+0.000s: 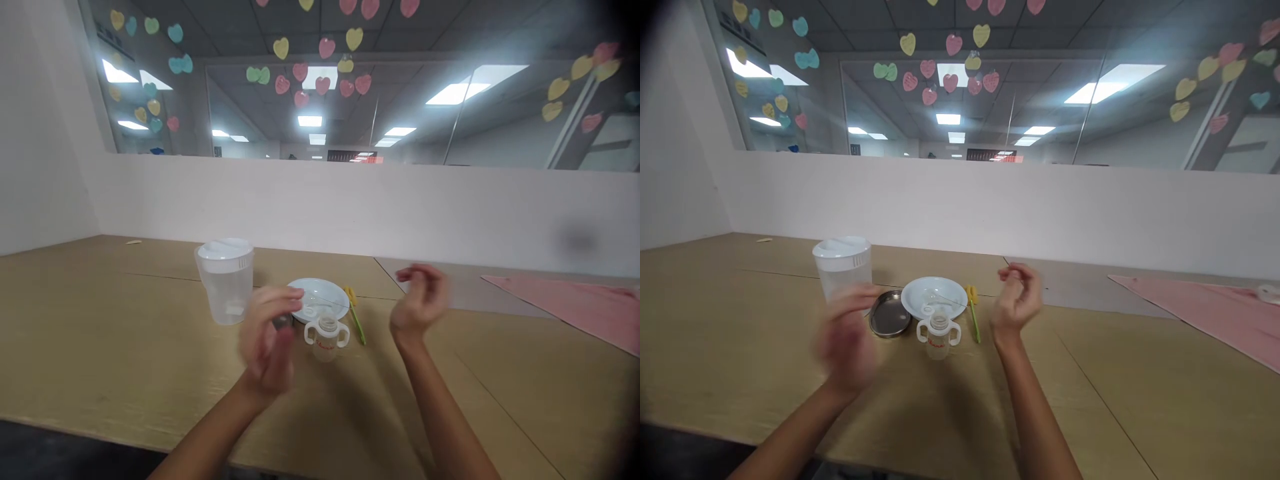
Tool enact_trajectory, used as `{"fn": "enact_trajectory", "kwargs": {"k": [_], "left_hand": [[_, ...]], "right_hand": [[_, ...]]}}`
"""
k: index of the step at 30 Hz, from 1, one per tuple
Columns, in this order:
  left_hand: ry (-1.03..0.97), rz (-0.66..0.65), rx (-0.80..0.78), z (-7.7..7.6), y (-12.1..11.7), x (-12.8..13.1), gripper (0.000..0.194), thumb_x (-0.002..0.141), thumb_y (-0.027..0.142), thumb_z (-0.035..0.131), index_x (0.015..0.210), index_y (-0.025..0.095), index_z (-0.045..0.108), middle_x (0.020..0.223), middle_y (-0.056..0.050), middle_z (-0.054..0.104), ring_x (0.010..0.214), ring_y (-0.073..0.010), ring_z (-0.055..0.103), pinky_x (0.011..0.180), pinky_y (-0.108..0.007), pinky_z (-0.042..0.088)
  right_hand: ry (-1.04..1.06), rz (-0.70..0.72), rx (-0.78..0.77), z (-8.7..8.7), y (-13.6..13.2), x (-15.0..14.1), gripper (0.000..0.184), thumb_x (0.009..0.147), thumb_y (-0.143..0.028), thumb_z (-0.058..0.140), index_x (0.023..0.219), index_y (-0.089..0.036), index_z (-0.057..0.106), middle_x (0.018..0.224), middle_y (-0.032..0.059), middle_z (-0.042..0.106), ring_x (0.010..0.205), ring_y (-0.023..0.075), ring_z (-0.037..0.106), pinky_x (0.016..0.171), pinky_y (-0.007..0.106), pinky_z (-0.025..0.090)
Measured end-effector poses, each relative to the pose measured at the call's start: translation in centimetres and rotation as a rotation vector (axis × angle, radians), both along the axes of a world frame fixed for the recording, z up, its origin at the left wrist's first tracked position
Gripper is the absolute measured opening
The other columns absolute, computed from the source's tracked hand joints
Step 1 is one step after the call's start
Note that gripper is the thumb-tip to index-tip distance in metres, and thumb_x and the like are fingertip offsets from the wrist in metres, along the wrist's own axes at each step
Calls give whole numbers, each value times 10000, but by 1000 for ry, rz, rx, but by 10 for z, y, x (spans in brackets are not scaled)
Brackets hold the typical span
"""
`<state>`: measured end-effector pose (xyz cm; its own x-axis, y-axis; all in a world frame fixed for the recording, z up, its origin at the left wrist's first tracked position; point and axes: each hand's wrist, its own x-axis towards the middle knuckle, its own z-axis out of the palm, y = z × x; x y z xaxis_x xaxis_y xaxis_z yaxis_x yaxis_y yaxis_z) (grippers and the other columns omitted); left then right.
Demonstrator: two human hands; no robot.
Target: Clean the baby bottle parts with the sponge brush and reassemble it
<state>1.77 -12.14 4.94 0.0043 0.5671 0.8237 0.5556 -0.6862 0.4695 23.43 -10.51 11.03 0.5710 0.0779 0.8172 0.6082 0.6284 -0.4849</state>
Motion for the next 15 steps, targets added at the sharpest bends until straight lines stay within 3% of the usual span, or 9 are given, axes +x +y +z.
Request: {"fn": "enact_trajectory", "kwargs": {"k": [2,4,6,9,15], "left_hand": [[44,-122,22,3,19,11,379,883,469,328,1096,254,557,1153,-56,588,1113,-228,514,969,-433,402],[142,-255,-34,-5,39,22,409,853,473,419,1154,219,533,1161,-79,588,1114,-243,503,976,-426,376],[194,-276,-144,-20,56,29,499,837,496,453,1239,201,475,1215,-103,556,1149,-261,470,986,-437,344],[269,-300,-245,-44,68,32,636,788,555,510,1314,214,404,1254,-114,532,1175,-287,440,993,-465,309],[336,-304,-277,-60,67,35,679,718,604,577,1276,236,458,1232,-103,557,1182,-294,439,1046,-526,199]], "right_hand": [[-55,-21,-515,-25,33,11,283,846,-293,379,1029,-131,523,766,46,595,709,166,573,678,292,445],[-143,-89,-1103,-53,49,23,341,839,-275,376,1098,-104,517,841,93,634,790,186,592,708,284,426],[-189,-86,-1261,-76,53,31,304,799,-261,456,1011,-82,580,893,147,652,835,227,606,696,290,415],[-458,-152,-1557,-95,52,32,340,859,-324,384,1017,-105,590,1002,148,648,914,230,607,691,274,406],[-580,-186,-1639,-105,55,25,302,802,-354,508,957,-123,626,1011,149,650,933,250,613,678,273,411]]}}
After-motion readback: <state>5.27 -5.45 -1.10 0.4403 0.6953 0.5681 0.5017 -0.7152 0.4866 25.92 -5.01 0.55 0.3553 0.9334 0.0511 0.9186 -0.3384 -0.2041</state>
